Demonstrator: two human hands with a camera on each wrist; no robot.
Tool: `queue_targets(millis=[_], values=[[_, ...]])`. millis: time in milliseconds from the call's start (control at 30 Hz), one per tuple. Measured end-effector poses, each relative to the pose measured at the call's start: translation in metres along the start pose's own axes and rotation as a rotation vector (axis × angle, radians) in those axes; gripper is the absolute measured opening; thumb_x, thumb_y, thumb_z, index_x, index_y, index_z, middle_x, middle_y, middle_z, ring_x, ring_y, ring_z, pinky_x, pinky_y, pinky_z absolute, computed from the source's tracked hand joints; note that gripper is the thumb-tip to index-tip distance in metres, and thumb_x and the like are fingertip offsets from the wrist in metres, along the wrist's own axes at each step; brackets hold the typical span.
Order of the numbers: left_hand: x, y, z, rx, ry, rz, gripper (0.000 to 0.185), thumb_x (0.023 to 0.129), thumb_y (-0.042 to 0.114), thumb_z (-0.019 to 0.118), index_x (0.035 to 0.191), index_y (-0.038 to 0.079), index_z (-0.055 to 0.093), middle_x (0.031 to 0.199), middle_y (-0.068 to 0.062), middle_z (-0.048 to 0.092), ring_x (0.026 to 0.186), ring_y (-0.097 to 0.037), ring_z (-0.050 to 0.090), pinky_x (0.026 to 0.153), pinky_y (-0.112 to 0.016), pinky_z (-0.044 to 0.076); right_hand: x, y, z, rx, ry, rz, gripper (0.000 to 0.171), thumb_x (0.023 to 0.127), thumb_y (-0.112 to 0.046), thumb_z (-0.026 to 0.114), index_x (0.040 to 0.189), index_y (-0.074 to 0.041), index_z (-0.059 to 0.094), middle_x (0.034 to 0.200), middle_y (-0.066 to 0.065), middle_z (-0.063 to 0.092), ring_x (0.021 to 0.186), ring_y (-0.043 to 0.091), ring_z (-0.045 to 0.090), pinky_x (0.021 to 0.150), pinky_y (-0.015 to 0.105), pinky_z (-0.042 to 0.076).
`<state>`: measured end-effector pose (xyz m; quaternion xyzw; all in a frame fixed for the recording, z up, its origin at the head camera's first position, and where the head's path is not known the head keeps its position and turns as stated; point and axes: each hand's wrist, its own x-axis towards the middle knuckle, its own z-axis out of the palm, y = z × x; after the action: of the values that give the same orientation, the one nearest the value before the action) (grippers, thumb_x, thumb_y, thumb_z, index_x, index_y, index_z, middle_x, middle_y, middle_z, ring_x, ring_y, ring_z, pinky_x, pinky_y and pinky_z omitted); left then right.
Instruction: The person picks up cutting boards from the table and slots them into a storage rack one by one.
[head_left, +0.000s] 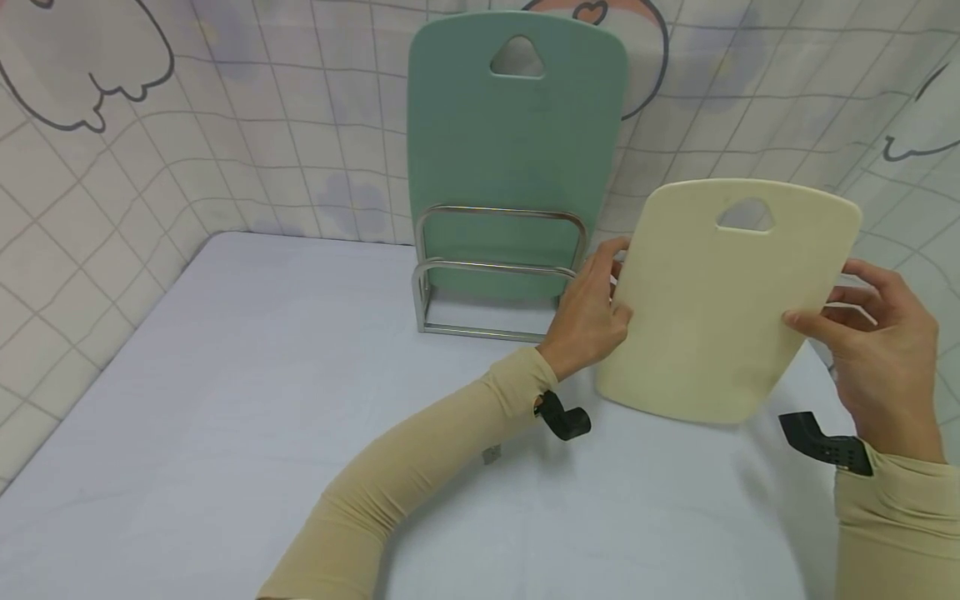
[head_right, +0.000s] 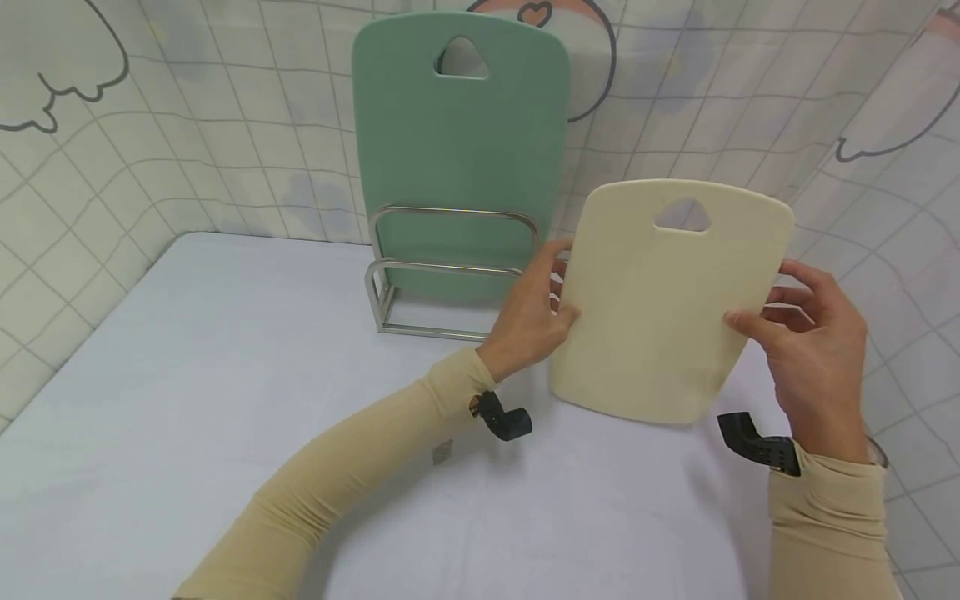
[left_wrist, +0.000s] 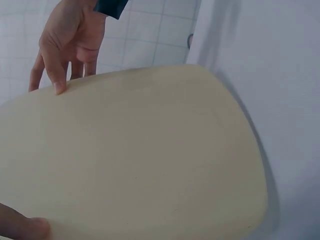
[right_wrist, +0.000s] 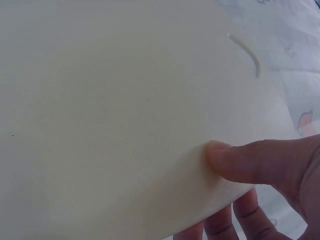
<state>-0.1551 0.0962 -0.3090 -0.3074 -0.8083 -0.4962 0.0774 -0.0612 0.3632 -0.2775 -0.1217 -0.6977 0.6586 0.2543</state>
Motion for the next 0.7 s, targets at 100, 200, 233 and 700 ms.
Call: queue_targets(millis=[100, 200, 233, 700], values=[[-0.0001, -0.0007, -0.0011, 0.005, 0.011, 0.017, 0.071, 0.09, -0.009, 0.062, 0.153, 0.012, 0.036, 0.12, -0.013, 0.06, 0.095, -0.022, 0.065, 0.078, -0.017, 0.047, -0.0004, 0.0003, 0.002, 0.007, 0.005, -0.01, 0.073, 0.075, 0.014, 0.083, 0.138, -0.017, 0.064, 0.104, -0.002, 0.06, 0.084, 0.007, 0.064, 0.072, 0.006, 0.055], [-0.0002, -0.001, -0.0023, 0.011, 0.02, 0.038, 0.071, 0.089, -0.01, 0.063, 0.152, 0.01, 0.037, 0.12, -0.013, 0.06, 0.095, -0.022, 0.064, 0.077, -0.018, 0.047, -0.0008, 0.0004, 0.0035, 0.032, 0.009, -0.012, 0.074, 0.074, 0.017, 0.083, 0.138, -0.016, 0.064, 0.104, -0.001, 0.061, 0.084, 0.009, 0.064, 0.072, 0.007, 0.056], [-0.0003, -0.0011, -0.0026, 0.013, 0.022, 0.043, 0.071, 0.089, -0.01, 0.063, 0.152, 0.01, 0.037, 0.119, -0.013, 0.06, 0.094, -0.022, 0.063, 0.077, -0.017, 0.047, -0.0009, 0.0004, 0.0037, 0.037, 0.01, -0.012, 0.075, 0.073, 0.017, 0.083, 0.138, -0.016, 0.064, 0.104, -0.001, 0.061, 0.084, 0.009, 0.064, 0.072, 0.007, 0.056], [0.0038, -0.0036, -0.0044, 0.031, 0.042, 0.114, 0.068, 0.09, -0.009, 0.063, 0.151, 0.007, 0.037, 0.12, -0.013, 0.061, 0.093, -0.021, 0.062, 0.075, -0.017, 0.045, 0.0015, -0.0027, 0.0073, 0.05, 0.064, -0.046, 0.074, 0.071, 0.021, 0.082, 0.134, -0.013, 0.067, 0.104, -0.002, 0.067, 0.085, 0.012, 0.063, 0.072, 0.008, 0.055]])
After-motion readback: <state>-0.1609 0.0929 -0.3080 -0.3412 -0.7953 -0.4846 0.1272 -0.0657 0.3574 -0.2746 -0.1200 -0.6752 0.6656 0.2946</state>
